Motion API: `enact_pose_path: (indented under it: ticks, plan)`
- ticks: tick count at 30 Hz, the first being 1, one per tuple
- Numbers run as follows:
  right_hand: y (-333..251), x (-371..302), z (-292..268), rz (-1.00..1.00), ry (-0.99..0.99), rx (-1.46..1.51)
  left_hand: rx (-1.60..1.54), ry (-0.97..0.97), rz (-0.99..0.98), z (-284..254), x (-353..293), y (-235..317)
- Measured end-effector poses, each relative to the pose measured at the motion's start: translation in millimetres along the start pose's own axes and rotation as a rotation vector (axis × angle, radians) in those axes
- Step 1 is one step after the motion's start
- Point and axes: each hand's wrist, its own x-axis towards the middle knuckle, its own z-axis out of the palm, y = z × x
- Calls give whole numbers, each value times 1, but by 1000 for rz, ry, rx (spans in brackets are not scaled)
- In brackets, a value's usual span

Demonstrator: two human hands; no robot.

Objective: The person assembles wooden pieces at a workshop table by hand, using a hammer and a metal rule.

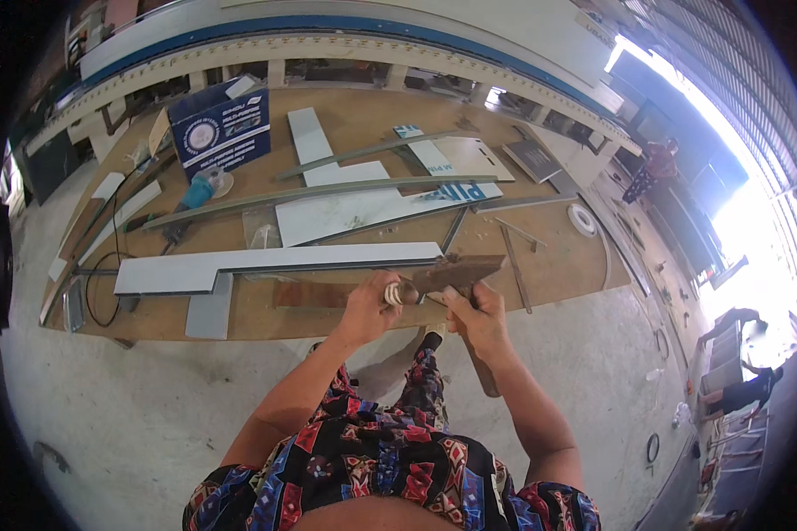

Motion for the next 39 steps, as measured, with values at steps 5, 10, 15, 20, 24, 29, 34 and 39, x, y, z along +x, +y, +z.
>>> enact_pose_path:
  ticks: [5, 10, 15, 20, 24, 29, 34, 39]
  plan:
    - [42, -25, -42, 188, 168, 181, 249, -166, 80, 19, -11, 0]
    - [136, -70, -89, 465, 271, 235, 535, -428, -5, 15, -8, -16]
    - [212, -124, -87, 765, 274, 263, 699, -487, -85, -5, -9, -60]
    - [273, -147, -63, 1050, 169, 518, 822, -539, -175, -26, -8, -72]
    - [320, -152, -45, 1036, -61, 744, 704, -270, -233, -24, -15, -90]
    - [341, -146, -47, 1064, -114, 630, 156, 113, -217, -37, -17, -97]
    - [322, -143, -48, 1104, -120, 643, -747, 443, -512, -46, -20, -111]
    - [340, -147, -59, 1152, -107, 775, -1223, 589, -606, -46, -35, -129]
